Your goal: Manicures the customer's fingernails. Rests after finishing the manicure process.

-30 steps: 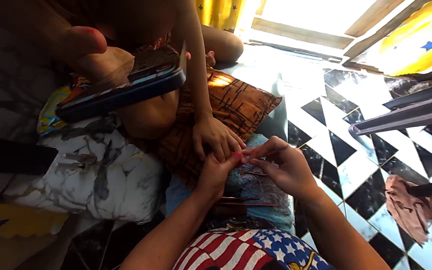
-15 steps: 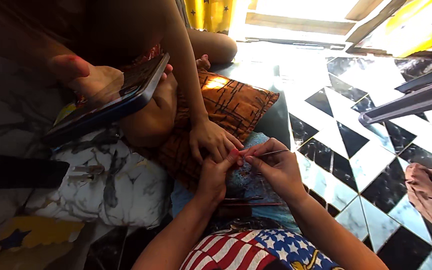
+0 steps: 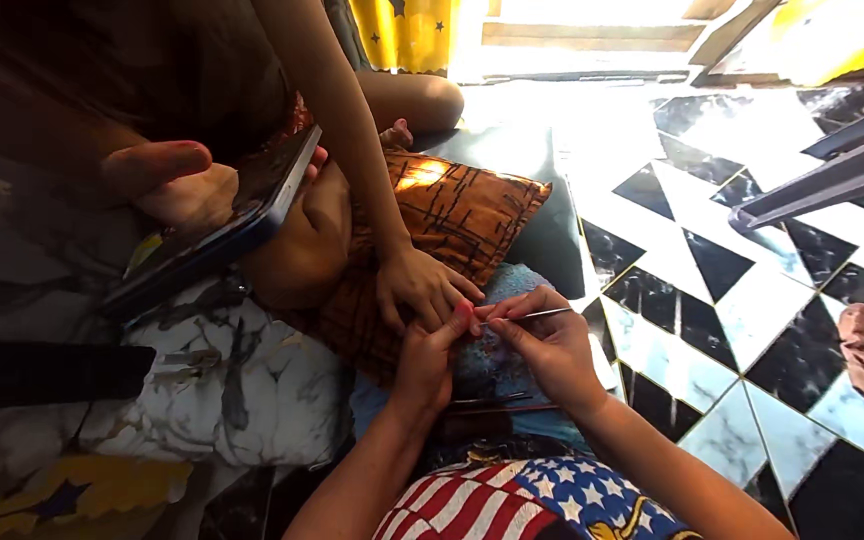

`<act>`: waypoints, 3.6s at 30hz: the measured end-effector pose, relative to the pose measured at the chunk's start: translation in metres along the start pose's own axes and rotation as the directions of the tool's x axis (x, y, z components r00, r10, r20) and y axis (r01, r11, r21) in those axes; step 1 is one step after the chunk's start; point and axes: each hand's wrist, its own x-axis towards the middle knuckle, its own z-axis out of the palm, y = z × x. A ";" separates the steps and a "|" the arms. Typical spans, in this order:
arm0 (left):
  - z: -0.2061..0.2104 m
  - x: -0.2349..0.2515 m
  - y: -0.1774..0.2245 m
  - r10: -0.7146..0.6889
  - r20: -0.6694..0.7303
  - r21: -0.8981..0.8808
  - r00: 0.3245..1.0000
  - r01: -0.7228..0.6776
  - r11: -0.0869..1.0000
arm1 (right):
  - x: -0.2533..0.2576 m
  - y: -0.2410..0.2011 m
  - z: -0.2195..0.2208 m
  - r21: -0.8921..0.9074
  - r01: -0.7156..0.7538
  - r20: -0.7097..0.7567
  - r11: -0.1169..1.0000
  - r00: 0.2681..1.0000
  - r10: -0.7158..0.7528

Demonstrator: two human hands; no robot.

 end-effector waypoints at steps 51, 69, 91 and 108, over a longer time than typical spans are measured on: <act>0.001 -0.001 0.001 -0.010 0.000 -0.042 1.000 0.010 0.999 | -0.014 0.017 0.008 0.474 -0.083 -0.108 0.876 0.982 0.152; 0.000 -0.002 0.000 -0.009 0.026 -0.023 1.000 0.010 1.000 | -0.003 0.002 0.002 0.142 -0.053 -0.037 0.988 0.998 0.059; -0.002 0.000 -0.002 -0.006 -0.001 0.025 1.000 0.007 1.000 | 0.007 -0.009 0.002 -0.283 0.085 0.087 0.955 0.994 -0.063; 0.004 0.002 -0.010 0.065 -0.059 -0.017 0.996 -0.066 0.998 | -0.004 -0.013 0.004 -0.395 0.199 0.068 0.897 0.980 -0.188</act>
